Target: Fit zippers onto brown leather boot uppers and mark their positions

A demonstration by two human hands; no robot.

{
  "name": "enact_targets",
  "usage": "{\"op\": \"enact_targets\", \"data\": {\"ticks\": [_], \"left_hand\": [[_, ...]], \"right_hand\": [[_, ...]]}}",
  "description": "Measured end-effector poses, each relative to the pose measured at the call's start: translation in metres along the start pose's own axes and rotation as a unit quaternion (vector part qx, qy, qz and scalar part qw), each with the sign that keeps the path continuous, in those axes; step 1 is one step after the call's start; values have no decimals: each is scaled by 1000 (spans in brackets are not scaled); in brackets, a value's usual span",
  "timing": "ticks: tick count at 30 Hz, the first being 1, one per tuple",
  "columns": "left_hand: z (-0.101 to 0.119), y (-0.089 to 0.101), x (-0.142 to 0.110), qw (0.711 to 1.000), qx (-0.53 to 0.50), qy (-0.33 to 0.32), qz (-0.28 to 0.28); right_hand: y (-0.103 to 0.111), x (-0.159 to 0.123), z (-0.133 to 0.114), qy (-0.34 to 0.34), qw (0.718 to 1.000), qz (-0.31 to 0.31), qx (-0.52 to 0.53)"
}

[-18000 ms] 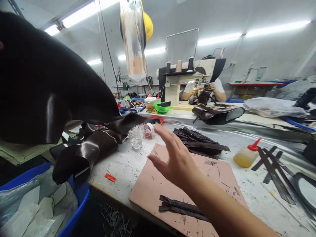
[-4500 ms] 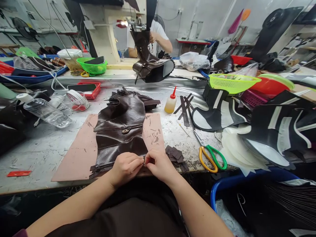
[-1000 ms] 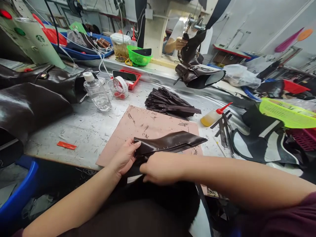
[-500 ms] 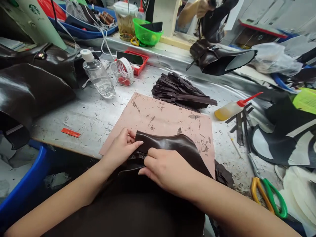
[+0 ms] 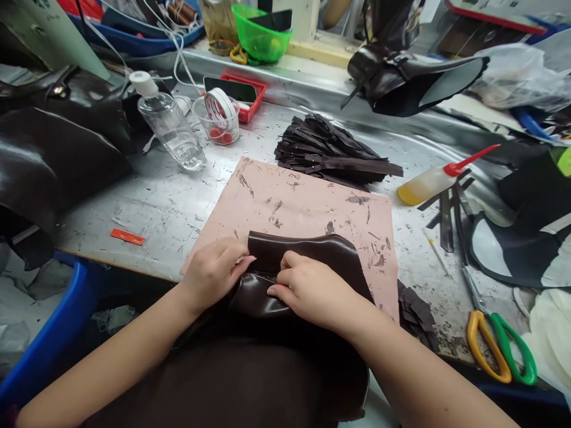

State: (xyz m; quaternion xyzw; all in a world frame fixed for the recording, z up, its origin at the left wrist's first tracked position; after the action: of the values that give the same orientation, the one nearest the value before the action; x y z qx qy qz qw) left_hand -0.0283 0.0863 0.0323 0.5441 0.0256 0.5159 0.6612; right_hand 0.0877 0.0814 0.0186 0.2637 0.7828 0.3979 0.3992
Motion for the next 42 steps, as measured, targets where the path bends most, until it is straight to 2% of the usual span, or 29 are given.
{"op": "enact_targets", "data": {"ticks": [2,5,7,11,15,19,21,25,31,36,42], "left_hand": [[7,8,-13,995,-76,-68,11],[8,6,-25,985,-140,-82,-63],[10,5,-26,983,-121,-95,-98],[21,3,-22,974,-36,-178,-138],[27,2,-20,954,5,-255,-156],[21,-6,-26,941,-4,-248,-230],[20,-6,-31,937,9,-251,-245],[25,10,-43,946,47,-282,-152],[21,21,-50,985,15,-164,-50],[23,18,-54,991,42,-128,-17],[21,21,-56,992,36,-120,5]], "right_hand": [[-1,0,5,-3,999,-6,39],[-2,-1,11,-7,996,-7,84],[-2,-2,12,-5,995,-3,96],[-2,-3,10,-3,996,-4,90],[0,-4,5,2,997,-6,71],[-1,-3,-4,14,1000,-9,15],[-2,-1,-10,24,999,-13,-36],[-5,4,-17,32,994,-19,-107],[-6,8,-20,26,986,-23,-162],[-3,9,-20,25,988,1,-154],[-3,10,-20,13,984,16,-177]]}}
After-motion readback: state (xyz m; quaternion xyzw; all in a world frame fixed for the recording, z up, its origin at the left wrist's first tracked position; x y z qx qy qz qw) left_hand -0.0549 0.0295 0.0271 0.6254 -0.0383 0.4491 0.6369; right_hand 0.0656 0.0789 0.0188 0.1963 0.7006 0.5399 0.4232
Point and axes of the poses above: each hand's wrist, its own x-axis towards the middle knuckle, its own y-axis out of the back of the hand, z = x × y, the point moved 8 cm from there along x, towards the middle knuckle, and after that the axes turned 7 degrees about -x, right-handed, at the moved point
